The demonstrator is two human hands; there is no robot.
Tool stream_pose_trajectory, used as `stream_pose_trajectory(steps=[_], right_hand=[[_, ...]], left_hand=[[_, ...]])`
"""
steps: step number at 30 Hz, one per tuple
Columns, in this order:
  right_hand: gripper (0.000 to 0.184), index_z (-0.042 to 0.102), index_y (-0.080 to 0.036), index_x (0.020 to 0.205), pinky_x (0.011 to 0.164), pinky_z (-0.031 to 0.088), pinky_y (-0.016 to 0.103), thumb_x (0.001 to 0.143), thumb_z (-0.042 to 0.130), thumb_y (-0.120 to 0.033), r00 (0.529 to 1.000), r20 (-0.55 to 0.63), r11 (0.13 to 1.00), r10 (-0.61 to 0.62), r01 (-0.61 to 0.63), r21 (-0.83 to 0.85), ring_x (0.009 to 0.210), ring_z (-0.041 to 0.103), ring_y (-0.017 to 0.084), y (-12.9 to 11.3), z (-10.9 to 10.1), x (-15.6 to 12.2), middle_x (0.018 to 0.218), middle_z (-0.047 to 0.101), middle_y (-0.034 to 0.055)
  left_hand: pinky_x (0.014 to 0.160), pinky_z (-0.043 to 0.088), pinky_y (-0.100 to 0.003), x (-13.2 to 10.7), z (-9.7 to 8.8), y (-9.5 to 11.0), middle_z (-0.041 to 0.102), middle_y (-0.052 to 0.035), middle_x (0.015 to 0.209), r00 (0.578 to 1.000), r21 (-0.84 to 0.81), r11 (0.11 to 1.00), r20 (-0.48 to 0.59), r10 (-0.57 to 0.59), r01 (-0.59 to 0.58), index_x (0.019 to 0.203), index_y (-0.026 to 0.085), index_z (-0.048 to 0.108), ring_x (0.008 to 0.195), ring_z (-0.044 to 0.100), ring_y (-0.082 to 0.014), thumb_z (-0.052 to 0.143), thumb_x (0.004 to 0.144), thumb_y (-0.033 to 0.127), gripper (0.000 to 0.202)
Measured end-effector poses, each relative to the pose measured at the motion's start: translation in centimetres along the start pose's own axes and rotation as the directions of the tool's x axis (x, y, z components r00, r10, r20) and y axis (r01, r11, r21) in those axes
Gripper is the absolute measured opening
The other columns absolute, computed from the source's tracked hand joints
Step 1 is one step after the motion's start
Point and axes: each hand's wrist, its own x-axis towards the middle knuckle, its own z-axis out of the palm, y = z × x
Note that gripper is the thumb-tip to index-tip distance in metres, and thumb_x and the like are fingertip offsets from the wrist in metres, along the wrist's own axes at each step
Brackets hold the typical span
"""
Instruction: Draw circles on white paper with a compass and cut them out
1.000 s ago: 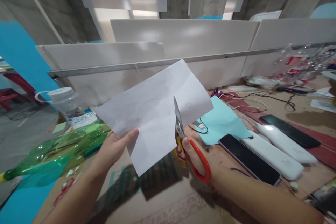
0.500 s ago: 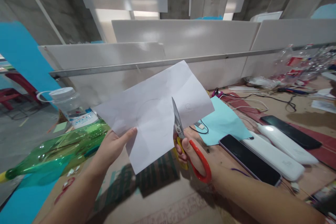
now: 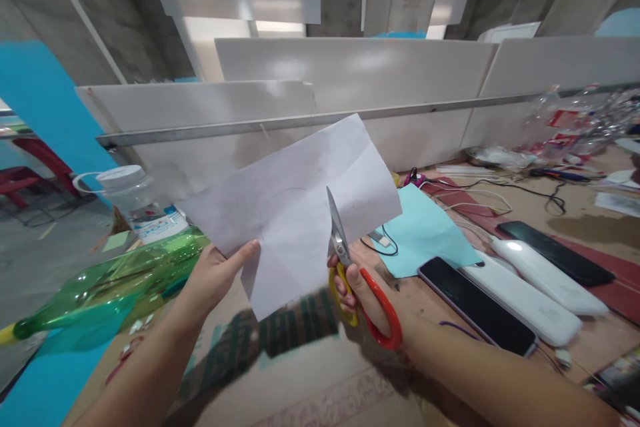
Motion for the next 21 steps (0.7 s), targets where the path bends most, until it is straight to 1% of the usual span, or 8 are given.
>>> stream_pose_trajectory(steps=[4,6,9,11,13,17,19,21], right_hand=[[0.056,0.055,-0.025,0.086,0.049,0.024,0.029,0.082,0.057,-0.080,0.999,-0.036,0.999,-0.027,0.026,-0.029,0.053,0.030,0.011,0.1,0.2,0.0,0.067,0.041,-0.0036],[0.058,0.054,-0.025,0.078,0.051,0.028,0.031,0.083,0.053,-0.082,0.998,-0.053,0.997,-0.037,0.033,-0.074,0.054,0.034,0.013,0.0,0.1,-0.1,0.067,0.044,-0.0015],[0.056,0.056,-0.024,0.077,0.059,0.037,0.035,0.087,0.051,-0.079,0.998,-0.047,0.991,-0.051,0.044,-0.130,0.063,0.044,0.017,-0.2,-0.2,-0.2,0.074,0.050,0.0022],[0.053,0.058,-0.025,0.078,0.063,0.039,0.035,0.090,0.050,-0.076,0.996,-0.041,0.977,-0.078,0.068,-0.201,0.066,0.045,0.018,-0.1,-0.5,-0.3,0.076,0.052,0.0026],[0.053,0.058,-0.025,0.077,0.063,0.039,0.033,0.091,0.049,-0.075,0.995,-0.030,0.969,-0.096,0.086,-0.230,0.066,0.045,0.017,0.0,-0.7,-0.2,0.075,0.051,0.0017],[0.051,0.054,-0.024,0.079,0.056,0.034,0.028,0.093,0.049,-0.072,0.999,0.016,0.998,-0.030,0.031,-0.053,0.059,0.039,0.012,0.4,-0.5,0.0,0.074,0.048,-0.0013],[0.049,0.056,-0.024,0.088,0.053,0.031,0.026,0.092,0.052,-0.072,1.000,0.029,1.000,-0.009,0.009,0.013,0.056,0.036,0.010,0.5,-0.2,0.0,0.073,0.046,-0.0030],[0.051,0.057,-0.024,0.099,0.051,0.031,0.025,0.088,0.056,-0.074,1.000,0.026,0.999,0.003,-0.004,0.037,0.056,0.036,0.010,0.4,0.1,0.0,0.074,0.047,-0.0039]], left_hand=[[0.098,0.057,-0.040,-0.1,0.2,-0.3,0.078,-0.0068,0.117,0.998,-0.017,0.999,0.050,0.032,-0.031,0.107,0.020,0.076,0.113,0.071,-0.0318,0.072,0.081,0.052,0.042],[0.099,0.057,-0.040,-0.2,0.3,-0.3,0.078,-0.0056,0.117,0.997,-0.016,0.999,0.074,0.031,-0.030,0.107,0.021,0.076,0.112,0.071,-0.0311,0.071,0.083,0.052,0.039],[0.099,0.056,-0.040,-0.3,0.3,-0.2,0.079,-0.0057,0.116,0.996,-0.021,1.000,0.089,0.020,-0.019,0.107,0.022,0.077,0.112,0.071,-0.0313,0.070,0.083,0.052,0.039],[0.101,0.055,-0.039,-0.2,0.1,-0.1,0.079,-0.0060,0.116,0.996,-0.021,1.000,0.091,0.022,-0.020,0.107,0.022,0.077,0.113,0.071,-0.0310,0.071,0.083,0.052,0.039],[0.101,0.055,-0.039,-0.2,-0.2,0.0,0.079,-0.0067,0.113,0.997,-0.012,1.000,0.082,0.006,-0.005,0.103,0.021,0.077,0.111,0.071,-0.0308,0.072,0.081,0.052,0.038],[0.096,0.057,-0.039,0.1,-0.7,0.3,0.079,-0.0096,0.114,0.999,-0.001,1.000,0.038,-0.025,0.025,0.104,0.019,0.076,0.110,0.071,-0.0325,0.075,0.076,0.051,0.043],[0.092,0.059,-0.040,0.2,-0.9,0.4,0.079,-0.0105,0.113,0.999,-0.003,1.000,0.029,-0.028,0.028,0.106,0.018,0.076,0.109,0.071,-0.0332,0.076,0.073,0.050,0.045],[0.091,0.060,-0.041,0.3,-1.1,0.4,0.079,-0.0107,0.112,0.998,0.011,0.999,0.038,-0.042,0.042,0.105,0.019,0.076,0.107,0.072,-0.0333,0.076,0.073,0.048,0.043]])
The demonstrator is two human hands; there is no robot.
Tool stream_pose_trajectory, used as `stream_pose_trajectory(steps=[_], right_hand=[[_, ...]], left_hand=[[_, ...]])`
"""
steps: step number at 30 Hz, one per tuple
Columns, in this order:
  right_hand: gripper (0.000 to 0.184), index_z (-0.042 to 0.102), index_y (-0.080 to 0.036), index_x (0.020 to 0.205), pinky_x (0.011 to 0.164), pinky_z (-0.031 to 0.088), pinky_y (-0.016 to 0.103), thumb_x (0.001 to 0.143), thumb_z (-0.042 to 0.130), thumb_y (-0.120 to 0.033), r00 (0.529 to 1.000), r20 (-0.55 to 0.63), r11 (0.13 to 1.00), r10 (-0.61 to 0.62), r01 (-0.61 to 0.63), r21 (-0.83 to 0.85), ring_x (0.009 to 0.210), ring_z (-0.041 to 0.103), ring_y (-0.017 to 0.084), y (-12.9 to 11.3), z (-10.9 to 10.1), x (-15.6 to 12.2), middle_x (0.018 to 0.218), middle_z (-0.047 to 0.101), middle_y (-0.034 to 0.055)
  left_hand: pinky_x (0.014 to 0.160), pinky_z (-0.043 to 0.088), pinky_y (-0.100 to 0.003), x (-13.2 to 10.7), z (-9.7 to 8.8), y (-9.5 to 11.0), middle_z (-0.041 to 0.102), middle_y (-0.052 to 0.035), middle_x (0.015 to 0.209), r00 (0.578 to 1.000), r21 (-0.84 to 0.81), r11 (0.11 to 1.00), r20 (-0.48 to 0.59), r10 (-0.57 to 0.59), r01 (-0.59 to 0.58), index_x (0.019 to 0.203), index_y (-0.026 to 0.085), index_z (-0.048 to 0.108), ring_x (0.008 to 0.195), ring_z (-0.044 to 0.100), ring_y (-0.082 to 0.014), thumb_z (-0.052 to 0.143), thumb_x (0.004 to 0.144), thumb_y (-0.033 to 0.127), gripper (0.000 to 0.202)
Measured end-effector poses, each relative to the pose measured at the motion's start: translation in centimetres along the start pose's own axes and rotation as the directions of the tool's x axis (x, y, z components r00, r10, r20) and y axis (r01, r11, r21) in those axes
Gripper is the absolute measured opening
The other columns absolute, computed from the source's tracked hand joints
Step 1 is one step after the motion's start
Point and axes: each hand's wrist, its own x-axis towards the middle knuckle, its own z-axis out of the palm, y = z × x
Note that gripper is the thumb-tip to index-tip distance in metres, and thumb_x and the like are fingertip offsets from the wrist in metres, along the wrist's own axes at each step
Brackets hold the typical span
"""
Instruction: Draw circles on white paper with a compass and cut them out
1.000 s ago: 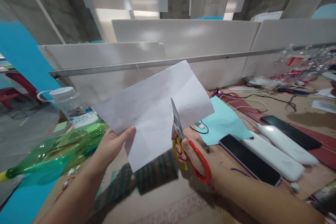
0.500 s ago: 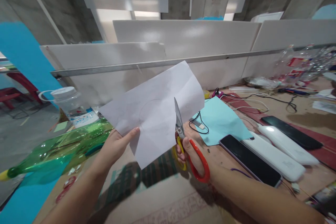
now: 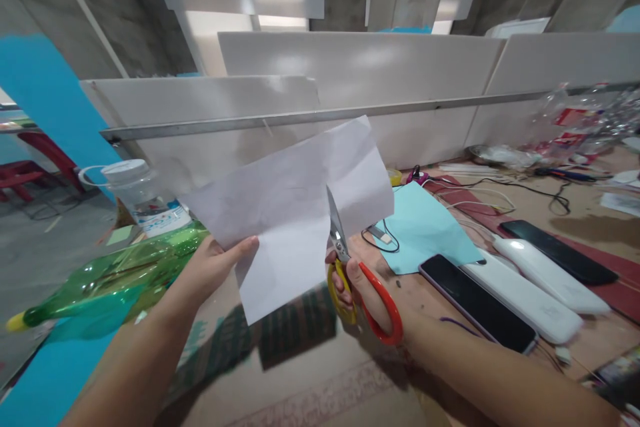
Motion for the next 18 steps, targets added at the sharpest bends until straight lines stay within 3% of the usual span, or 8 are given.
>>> stream_pose_trajectory(steps=[5,9,18], right_hand=[[0.054,0.056,-0.024,0.104,0.050,0.032,0.022,0.085,0.060,-0.075,0.998,-0.013,0.997,0.061,-0.061,0.045,0.055,0.036,0.008,-0.2,0.3,-0.2,0.074,0.046,-0.0047],[0.049,0.056,-0.025,0.105,0.049,0.031,0.023,0.089,0.058,-0.071,0.999,0.006,0.996,0.051,-0.051,0.077,0.054,0.036,0.008,0.4,0.0,0.0,0.074,0.045,-0.0050],[0.055,0.054,-0.025,0.105,0.044,0.028,0.019,0.083,0.062,-0.076,0.997,-0.058,0.998,0.054,-0.052,0.042,0.048,0.031,0.005,1.5,-1.0,0.5,0.068,0.042,-0.0082]], left_hand=[[0.089,0.060,-0.043,0.2,-0.4,-0.2,0.080,-0.0113,0.109,1.000,0.024,1.000,0.019,-0.014,0.014,0.102,0.018,0.079,0.106,0.072,-0.0339,0.076,0.073,0.047,0.041],[0.092,0.059,-0.042,0.1,-0.1,-0.3,0.080,-0.0102,0.111,0.999,0.001,1.000,0.024,-0.029,0.029,0.100,0.021,0.079,0.108,0.073,-0.0330,0.078,0.072,0.047,0.039],[0.094,0.058,-0.042,-0.1,0.7,-0.3,0.079,-0.0106,0.114,0.996,-0.042,0.996,0.054,-0.072,0.074,0.101,0.019,0.078,0.109,0.072,-0.0342,0.079,0.070,0.052,0.045]])
